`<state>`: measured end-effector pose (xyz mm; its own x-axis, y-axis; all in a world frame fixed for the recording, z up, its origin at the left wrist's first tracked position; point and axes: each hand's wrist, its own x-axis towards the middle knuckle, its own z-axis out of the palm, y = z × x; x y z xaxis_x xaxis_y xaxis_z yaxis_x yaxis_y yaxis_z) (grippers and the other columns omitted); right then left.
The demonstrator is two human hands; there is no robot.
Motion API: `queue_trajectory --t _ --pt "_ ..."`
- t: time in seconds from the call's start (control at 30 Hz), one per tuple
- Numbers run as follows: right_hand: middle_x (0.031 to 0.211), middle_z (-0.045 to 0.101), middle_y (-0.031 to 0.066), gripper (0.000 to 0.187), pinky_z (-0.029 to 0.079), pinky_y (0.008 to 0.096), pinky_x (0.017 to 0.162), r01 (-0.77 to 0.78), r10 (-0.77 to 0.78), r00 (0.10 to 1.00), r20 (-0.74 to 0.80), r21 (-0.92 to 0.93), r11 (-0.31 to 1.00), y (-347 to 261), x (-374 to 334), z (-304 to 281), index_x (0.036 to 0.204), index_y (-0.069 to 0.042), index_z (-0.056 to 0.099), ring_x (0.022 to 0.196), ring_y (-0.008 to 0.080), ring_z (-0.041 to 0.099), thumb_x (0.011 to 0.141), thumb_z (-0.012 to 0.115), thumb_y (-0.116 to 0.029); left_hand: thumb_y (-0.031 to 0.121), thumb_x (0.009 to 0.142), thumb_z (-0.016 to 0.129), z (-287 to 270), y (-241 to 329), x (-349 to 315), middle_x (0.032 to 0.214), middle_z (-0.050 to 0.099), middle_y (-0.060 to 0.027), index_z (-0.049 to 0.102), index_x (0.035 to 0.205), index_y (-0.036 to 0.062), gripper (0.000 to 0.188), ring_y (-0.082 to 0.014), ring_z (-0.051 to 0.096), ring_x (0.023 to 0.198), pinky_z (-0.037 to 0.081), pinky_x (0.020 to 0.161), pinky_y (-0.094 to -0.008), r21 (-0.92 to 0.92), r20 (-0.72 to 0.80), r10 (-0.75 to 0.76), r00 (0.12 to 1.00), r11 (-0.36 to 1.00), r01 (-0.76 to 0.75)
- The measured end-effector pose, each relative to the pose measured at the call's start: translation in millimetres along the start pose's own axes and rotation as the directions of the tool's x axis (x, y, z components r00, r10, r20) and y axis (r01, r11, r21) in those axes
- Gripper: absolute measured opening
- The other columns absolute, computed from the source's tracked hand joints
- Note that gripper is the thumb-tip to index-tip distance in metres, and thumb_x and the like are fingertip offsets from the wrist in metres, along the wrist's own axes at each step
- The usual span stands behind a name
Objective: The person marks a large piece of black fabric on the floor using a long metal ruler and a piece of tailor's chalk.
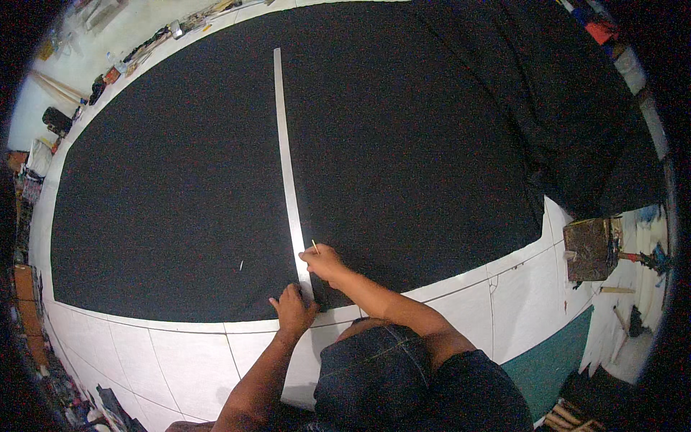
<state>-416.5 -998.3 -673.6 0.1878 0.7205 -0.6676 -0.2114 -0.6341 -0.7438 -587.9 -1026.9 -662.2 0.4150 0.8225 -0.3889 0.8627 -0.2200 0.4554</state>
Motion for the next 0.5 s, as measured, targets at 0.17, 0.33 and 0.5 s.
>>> queue_trajectory --t 0.17,0.33,0.5 --pt "0.105 0.063 0.0034 0.038 0.034 0.0239 0.048 -0.092 0.088 0.995 0.038 0.114 0.989 -2.7 -2.7 -0.4 0.114 -0.008 0.063 0.096 0.0184 0.067 0.092 0.067 -0.038 0.024 0.075 0.072 0.9 -0.2 2.1 0.118 0.058 -0.0230 0.048 0.122 -0.0032 0.059 -0.0428 0.055 0.119 0.014 0.109 -0.0778 0.015 0.009 -0.030 1.000 0.999 0.029" --pt "0.110 0.062 0.0037 0.038 0.035 0.0246 0.050 -0.122 0.117 0.992 0.047 0.123 0.985 -2.7 -2.3 -0.3 0.116 -0.010 0.062 0.099 0.0201 0.067 0.092 0.068 -0.038 0.021 0.075 0.075 3.2 0.9 3.7 0.118 0.059 -0.0220 0.044 0.118 -0.0013 0.058 -0.0432 0.056 0.118 0.017 0.105 -0.0808 0.035 0.003 -0.045 0.999 0.998 0.045" --pt "0.110 0.063 0.0042 0.037 0.035 0.0245 0.050 -0.122 0.121 0.992 0.018 0.155 0.980 2.5 -0.4 0.5 0.115 -0.010 0.062 0.100 0.0191 0.067 0.091 0.069 -0.037 0.021 0.073 0.075 5.7 -1.0 4.4 0.117 0.060 -0.0221 0.046 0.119 -0.0026 0.059 -0.0425 0.058 0.116 0.015 0.106 -0.0799 0.028 -0.006 -0.034 0.999 0.999 0.034"
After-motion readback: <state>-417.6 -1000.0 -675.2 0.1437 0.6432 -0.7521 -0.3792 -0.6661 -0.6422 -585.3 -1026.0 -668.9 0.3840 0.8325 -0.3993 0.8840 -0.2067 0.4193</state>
